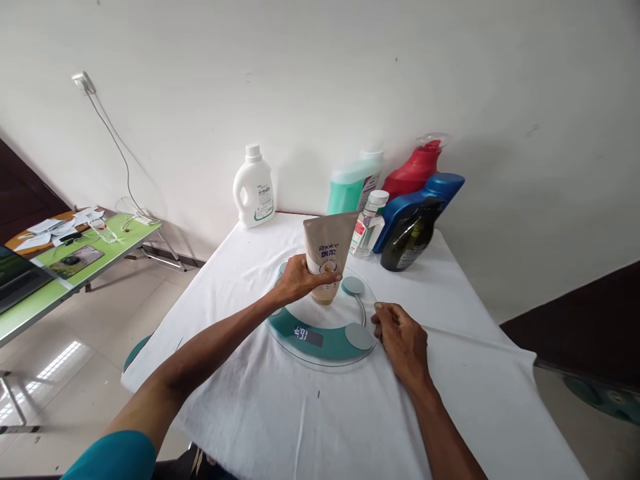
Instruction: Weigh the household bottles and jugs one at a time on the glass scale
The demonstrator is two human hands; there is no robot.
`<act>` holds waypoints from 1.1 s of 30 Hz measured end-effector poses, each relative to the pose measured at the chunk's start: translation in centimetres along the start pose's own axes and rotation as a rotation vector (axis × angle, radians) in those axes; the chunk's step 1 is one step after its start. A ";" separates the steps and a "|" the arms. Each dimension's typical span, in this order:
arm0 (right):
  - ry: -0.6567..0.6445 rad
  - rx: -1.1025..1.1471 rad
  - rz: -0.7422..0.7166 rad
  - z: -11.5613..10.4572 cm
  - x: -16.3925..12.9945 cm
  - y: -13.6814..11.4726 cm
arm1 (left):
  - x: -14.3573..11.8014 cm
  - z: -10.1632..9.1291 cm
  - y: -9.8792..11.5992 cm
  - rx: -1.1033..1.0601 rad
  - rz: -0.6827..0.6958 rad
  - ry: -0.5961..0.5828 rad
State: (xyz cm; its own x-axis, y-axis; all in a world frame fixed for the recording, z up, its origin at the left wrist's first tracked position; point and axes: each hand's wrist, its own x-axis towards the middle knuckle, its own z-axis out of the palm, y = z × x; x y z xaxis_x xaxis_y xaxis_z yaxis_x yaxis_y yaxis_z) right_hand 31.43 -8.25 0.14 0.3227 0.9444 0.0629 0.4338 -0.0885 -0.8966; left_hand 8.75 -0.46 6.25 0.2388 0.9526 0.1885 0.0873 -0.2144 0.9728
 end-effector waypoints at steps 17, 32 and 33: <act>0.000 0.006 0.001 0.0 -0.2 -0.7 | -2.0 -7.9 -4.5 0.015 -0.005 0.540; 0.005 -0.018 0.009 0.2 0.0 -0.1 | -2.2 -7.7 -7.4 0.052 -0.071 0.488; 0.003 -0.012 0.010 0.2 0.0 -0.1 | -2.2 -7.7 -7.4 0.053 -0.074 0.491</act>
State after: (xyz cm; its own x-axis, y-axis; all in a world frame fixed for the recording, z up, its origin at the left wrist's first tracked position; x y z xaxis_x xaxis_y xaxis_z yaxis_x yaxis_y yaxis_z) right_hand 31.23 -8.22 0.16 0.3296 0.9425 0.0553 0.4408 -0.1018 -0.8918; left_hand 0.14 0.68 -0.28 -0.2524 0.9522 0.1722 0.1385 -0.1405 0.9803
